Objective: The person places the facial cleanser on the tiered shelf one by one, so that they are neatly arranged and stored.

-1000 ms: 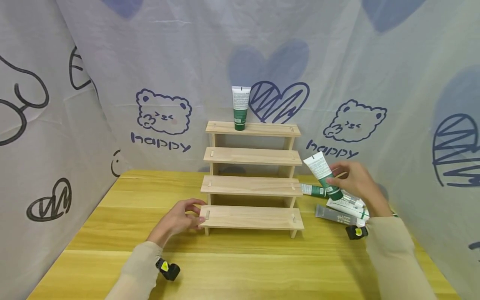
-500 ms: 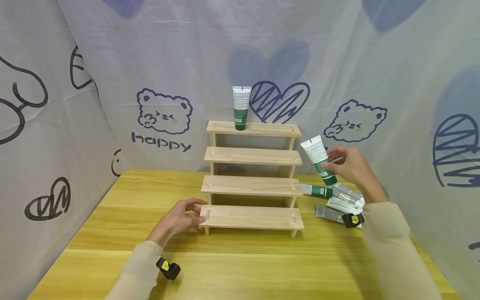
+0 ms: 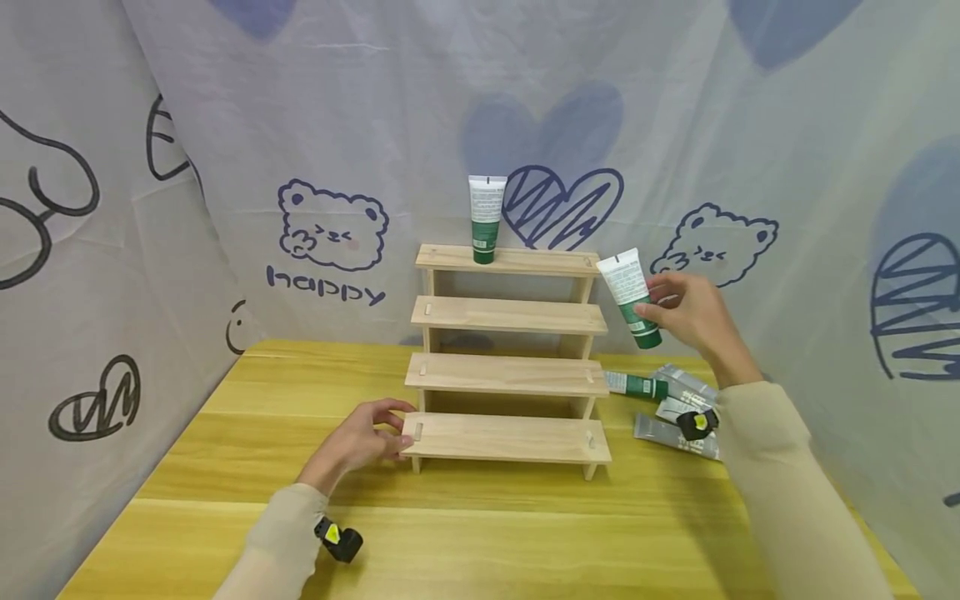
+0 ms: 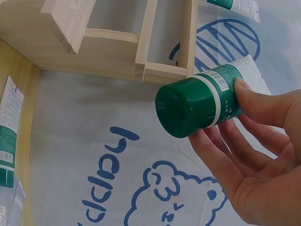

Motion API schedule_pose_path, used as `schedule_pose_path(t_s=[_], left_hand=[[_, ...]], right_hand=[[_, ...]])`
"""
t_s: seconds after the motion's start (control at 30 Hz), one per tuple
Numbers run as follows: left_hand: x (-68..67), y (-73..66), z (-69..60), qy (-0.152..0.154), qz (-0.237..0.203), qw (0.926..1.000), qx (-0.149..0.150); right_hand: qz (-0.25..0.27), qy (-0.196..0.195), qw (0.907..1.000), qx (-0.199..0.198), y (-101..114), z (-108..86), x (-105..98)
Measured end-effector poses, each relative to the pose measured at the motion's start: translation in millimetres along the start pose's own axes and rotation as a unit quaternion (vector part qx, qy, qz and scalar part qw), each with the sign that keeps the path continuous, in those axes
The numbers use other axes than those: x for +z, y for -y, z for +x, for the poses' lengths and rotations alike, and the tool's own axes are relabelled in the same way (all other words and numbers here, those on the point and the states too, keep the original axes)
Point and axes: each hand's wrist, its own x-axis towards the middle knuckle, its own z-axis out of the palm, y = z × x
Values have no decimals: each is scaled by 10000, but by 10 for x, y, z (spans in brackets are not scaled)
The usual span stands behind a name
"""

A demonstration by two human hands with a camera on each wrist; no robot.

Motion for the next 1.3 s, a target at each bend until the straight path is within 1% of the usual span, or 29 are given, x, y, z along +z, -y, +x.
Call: schedule_pose_path(t_s=[0.43,0.73,0.8,1.03,1.17,1.3], left_hand=[[-8,20,13,111,-86,9999,66],[-5,25,12,201,-166,9994,210],[-3,23,9,204,-178,9994,212],[2,17,11,184,-161,9995,194],[-1,15,8,178,-124,9996,170],[-7,10,4,173,-96,9997,157]], right_hand=[[356,-184,9991,117,119,174,42],[483,-328,9980,257,211,317,64],[535,-332,9977,243,234,340,68],[709,-472,9964,-38,312,421,97],[807,-514,9954,-66,362,473,112],[955,-554,9939,19,415,528,141]])
